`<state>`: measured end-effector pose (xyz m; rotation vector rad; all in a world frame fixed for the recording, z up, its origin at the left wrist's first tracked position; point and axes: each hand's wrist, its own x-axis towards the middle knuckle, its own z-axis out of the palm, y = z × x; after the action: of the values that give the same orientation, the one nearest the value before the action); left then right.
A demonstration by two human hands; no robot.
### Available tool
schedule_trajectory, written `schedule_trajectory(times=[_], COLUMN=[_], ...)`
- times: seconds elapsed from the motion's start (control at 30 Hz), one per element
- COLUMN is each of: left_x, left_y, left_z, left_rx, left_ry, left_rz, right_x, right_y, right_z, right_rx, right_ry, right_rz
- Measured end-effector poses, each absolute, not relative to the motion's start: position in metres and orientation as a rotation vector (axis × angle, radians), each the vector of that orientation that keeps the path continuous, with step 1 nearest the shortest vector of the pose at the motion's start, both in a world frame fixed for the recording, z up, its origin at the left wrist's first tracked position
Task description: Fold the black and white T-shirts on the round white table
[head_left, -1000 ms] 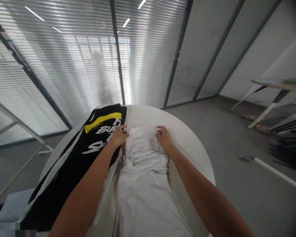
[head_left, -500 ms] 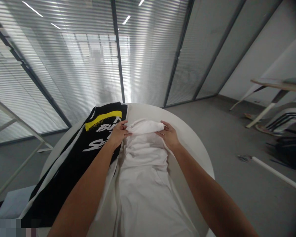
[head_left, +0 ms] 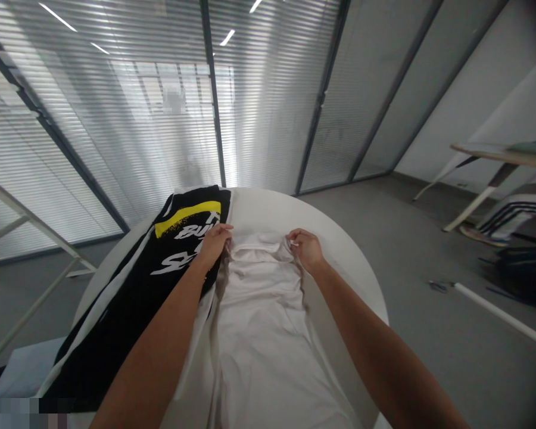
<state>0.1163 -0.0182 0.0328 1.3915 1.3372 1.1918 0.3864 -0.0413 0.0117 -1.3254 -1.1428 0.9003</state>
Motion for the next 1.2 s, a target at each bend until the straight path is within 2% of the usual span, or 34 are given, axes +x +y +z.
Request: schedule_trajectory(times=[0.13,0.37,0.5,0.63,0.77,1.03,1.2], left_x=[0.117,0.113,0.112,0.113,0.114,0.113,0.118], left_y=[-0.019,-0.024,-0.017,-0.014,-0.018,-0.024,-0.027], left_z=[0.030,0.033,0.026,0.025,0.030,0.033,0.035], left_rx=[1.613,1.801,1.835,1.982,2.093,2.150,2.184], left_ry=[1.454,1.307,1.345,1.623,1.896,1.838,2.009], left_rz=[1.087,0.950,1.012,1.007,0.783,0.421,0.410], right_x=[0.385,0.385,0.391,0.395,0.391,0.383,0.384], right_y=[-0.043,-0.053,-0.059,-0.067,-0.076,-0.075,-0.071], right_z=[0.010,0.019,0.026,0.035,0.044,0.040,0.036], right_rx=[-1.387,-1.362,-1.315,-1.312,-1.283,-1.330,-1.661], right_ry=[-1.348,-1.988,-1.982,-2.009,-2.112,-2.292,-2.018], right_rz=[0.836,0.532,0.536,0.565,0.501,0.603,0.274])
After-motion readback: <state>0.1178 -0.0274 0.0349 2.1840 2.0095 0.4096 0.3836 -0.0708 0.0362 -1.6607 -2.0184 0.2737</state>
